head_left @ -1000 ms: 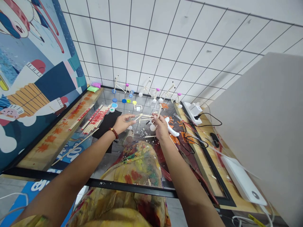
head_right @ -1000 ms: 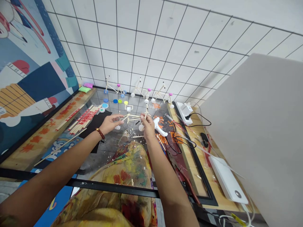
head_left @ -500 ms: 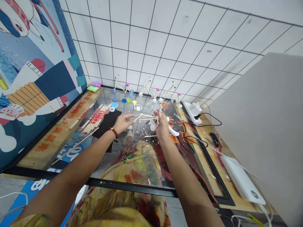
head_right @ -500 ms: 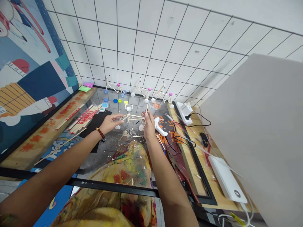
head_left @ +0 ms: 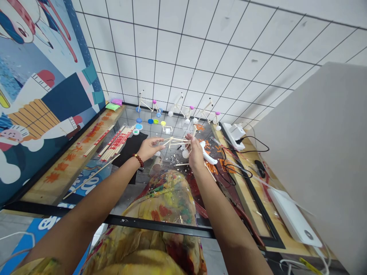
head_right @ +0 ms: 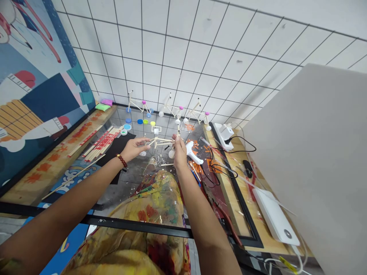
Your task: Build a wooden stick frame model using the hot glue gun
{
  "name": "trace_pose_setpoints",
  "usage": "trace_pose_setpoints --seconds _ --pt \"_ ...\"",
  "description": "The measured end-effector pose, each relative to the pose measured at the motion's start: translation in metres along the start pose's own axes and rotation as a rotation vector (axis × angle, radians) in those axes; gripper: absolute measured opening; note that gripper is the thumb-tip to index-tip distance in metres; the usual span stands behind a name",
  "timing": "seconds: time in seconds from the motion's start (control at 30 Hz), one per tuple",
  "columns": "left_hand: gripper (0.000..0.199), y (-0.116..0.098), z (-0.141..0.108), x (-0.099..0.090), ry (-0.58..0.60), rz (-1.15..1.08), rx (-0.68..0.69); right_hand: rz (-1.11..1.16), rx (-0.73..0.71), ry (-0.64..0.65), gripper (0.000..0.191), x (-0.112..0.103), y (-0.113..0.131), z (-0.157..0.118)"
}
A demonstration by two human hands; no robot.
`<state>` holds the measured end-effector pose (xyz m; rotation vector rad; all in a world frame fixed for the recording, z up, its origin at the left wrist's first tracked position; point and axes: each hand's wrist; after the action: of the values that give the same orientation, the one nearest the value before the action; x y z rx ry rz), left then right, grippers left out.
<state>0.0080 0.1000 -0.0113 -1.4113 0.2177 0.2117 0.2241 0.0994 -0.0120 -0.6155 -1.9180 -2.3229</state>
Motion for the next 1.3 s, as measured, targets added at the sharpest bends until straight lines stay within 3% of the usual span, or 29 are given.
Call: trace_pose_setpoints --seconds 0.7,1.3 --pt "0.048 0.0032 0.0011 0.0007 -0.006 -0.007 0.006 0.019 0.024 -0.001 0.058 -0.0001 -0.0034 0.0002" --pt "0.066 0.0071 0.0003 0.0032 0.065 -0.164 -0.077 0.027 0.030 -0.007 0.060 -0.0007 -0.0041 0.0004"
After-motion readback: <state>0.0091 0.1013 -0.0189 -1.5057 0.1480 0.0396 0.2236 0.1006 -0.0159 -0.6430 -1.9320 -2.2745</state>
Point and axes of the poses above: each hand's wrist, its own z-axis towards the middle knuckle, its own x-axis out of the palm, y = z × x, and after that the axes turned 8 degrees about z, right-handed
